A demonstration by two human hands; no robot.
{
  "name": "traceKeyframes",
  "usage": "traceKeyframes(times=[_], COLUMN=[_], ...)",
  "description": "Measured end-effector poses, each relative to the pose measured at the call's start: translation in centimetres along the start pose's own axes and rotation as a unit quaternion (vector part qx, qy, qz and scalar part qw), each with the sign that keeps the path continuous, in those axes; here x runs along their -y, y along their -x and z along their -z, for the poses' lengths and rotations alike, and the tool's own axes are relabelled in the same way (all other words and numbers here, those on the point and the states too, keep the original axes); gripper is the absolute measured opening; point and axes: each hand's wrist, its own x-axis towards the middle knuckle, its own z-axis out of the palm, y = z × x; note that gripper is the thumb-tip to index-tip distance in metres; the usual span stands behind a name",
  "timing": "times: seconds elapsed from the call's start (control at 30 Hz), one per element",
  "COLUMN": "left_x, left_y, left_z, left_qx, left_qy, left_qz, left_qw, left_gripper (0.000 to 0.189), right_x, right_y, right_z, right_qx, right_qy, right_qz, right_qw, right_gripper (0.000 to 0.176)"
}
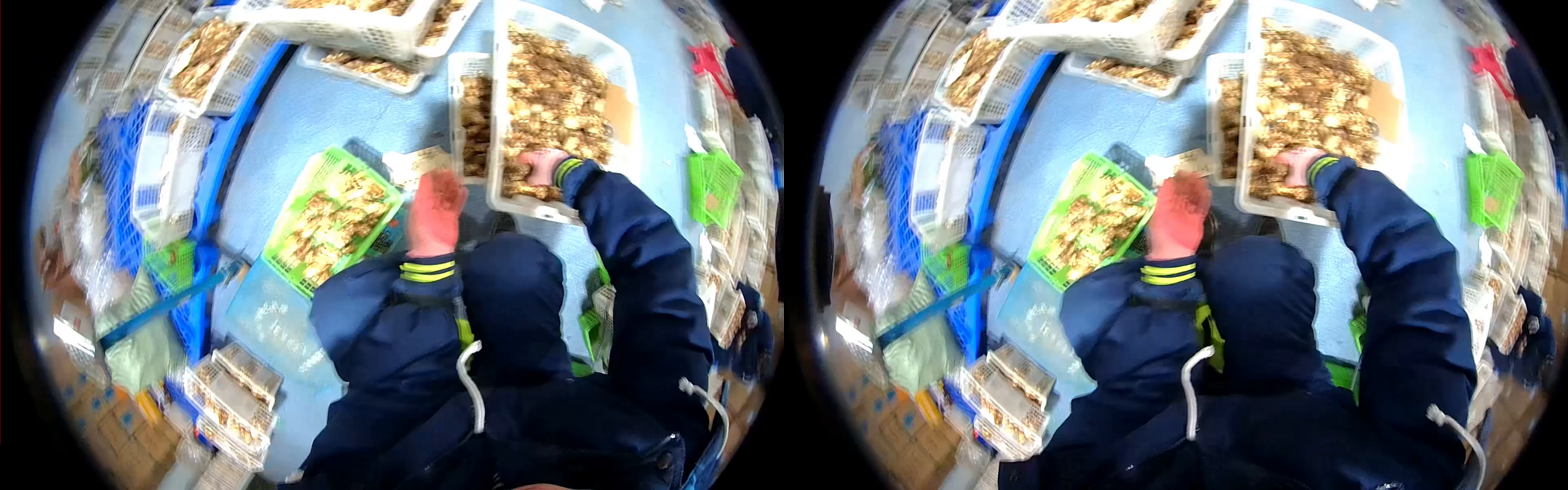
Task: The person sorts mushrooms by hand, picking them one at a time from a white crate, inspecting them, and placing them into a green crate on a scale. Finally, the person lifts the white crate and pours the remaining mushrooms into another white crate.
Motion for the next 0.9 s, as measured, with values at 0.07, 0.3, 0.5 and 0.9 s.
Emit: traceKeyframes(times=[0.07, 0.3, 0.5, 0.9], left_x=[1.5, -0.5, -0.5, 0.8], left_y=[0.8, 0.4, -0.2, 1.5], left_z=[-0.1, 0.2, 1.4, -2.8], left_qx=[0.030, 0.024, 0.039, 0.074], left_qy=[-0.016, -0.028, 0.000, -0.270], left_qz=[-0.012, -0.030, 0.013, 0.036], left_qw=[0.999, 0.999, 0.999, 0.959], left_gripper=[0.026, 0.028, 0.026, 0.031], right_x=[-0.6, 2.6, 2.7, 3.4], right_y=[0.4, -0.3, -0.3, 8.3], right_z=[-0.1, 1.6, 1.6, 6.6], right_qx=[0.005, -0.017, -0.045, -0.266], right_qy=[0.052, 0.143, 0.134, -0.252], right_qz=[0.019, 0.019, 0.028, 0.169], right_qw=[0.998, 0.989, 0.990, 0.915], right_gripper=[0.054, 0.045, 0.028, 0.025])
